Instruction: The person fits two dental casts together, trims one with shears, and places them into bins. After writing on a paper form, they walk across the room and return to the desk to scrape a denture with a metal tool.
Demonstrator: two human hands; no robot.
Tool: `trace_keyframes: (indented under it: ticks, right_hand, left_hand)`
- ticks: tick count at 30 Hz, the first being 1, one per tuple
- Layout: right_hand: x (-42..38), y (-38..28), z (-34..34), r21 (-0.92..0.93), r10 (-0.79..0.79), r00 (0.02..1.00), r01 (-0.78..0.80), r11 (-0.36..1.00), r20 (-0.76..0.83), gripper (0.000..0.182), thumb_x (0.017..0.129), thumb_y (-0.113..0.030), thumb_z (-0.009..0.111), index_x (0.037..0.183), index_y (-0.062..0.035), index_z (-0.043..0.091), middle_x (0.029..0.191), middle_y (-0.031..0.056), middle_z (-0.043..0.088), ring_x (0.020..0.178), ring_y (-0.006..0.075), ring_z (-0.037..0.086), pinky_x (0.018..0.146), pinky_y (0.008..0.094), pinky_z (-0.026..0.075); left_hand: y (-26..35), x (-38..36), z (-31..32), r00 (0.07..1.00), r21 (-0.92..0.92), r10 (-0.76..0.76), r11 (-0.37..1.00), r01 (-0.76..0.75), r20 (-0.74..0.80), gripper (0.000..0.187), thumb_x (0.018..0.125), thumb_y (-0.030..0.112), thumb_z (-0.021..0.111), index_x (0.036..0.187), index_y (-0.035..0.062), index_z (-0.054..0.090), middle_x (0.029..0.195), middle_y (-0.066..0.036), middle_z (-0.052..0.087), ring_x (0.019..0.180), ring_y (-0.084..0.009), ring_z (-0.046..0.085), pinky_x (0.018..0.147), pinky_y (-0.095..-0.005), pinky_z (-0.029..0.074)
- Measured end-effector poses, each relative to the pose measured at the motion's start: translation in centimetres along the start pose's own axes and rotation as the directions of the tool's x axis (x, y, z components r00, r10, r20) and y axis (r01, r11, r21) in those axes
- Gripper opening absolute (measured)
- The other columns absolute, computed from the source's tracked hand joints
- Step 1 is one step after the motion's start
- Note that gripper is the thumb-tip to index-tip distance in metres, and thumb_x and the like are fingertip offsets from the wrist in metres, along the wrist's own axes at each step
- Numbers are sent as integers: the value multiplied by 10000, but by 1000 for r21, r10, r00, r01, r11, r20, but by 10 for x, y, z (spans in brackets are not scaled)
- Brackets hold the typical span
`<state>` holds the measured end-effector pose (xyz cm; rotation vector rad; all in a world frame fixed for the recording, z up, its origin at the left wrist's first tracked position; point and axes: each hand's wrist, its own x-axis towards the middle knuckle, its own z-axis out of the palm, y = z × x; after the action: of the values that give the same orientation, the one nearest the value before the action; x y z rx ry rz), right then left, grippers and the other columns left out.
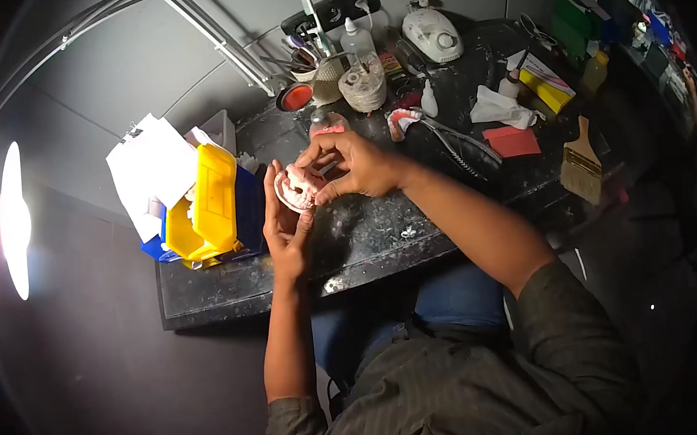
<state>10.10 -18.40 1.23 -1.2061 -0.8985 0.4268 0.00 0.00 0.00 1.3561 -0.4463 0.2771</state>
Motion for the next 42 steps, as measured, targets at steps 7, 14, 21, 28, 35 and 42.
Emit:
trace_keyframes:
  ticks: [7,14,21,28,35,42]
  right_hand:
    - [2,0,3,-2,-89,996,89,996,-17,548,710,20,881,1188,-19,617,1310,116,603,1258,211,570,1108,376,456]
    - [0,-7,9,-75,-133,990,130,989,-36,579,678,29,893,1188,-29,625,1332,107,603,1236,197,588,1094,359,469]
    - [0,-14,16,-140,-186,981,177,974,-59,598,660,2,909,1189,-53,635,1321,107,607,1223,204,593,1077,365,477]
    - [-1,-29,24,-140,-228,968,213,967,-100,641,644,-2,921,1198,-42,602,1332,130,570,1266,214,550,1106,371,423]
    - [-4,-35,22,-191,-286,951,261,946,-119,635,639,14,913,1183,-50,591,1338,131,564,1320,240,511,1139,402,381]
    - [-6,-42,24,-210,-268,956,240,948,-116,617,635,28,906,1164,-45,596,1341,134,563,1380,266,467,1163,411,341]
  left_hand:
    - [-2,-1,-1,999,-20,7,1000,-8,-36,857,934,26,685,1602,-8,150,1513,-159,439,1361,-245,471,1140,-384,357]
    - [2,-2,2,997,-51,8,999,-12,-73,875,924,56,714,1602,-1,164,1496,-150,463,1343,-238,493,1136,-376,362]
    - [4,-3,1,995,-35,-1,999,-3,-95,901,909,74,735,1605,16,165,1538,-163,410,1388,-254,451,1145,-392,365]
    - [12,-3,-3,990,-395,-107,917,61,-96,988,890,80,753,1620,74,87,1567,-185,360,1415,-304,433,1143,-447,411]
    - [12,-5,-4,987,-409,-125,910,74,-98,971,902,42,727,1621,64,74,1565,-248,367,1420,-318,433,1172,-446,359]
    - [11,-6,-4,983,-422,-143,903,81,-117,945,899,0,712,1617,51,99,1546,-227,401,1402,-305,456,1166,-440,367]
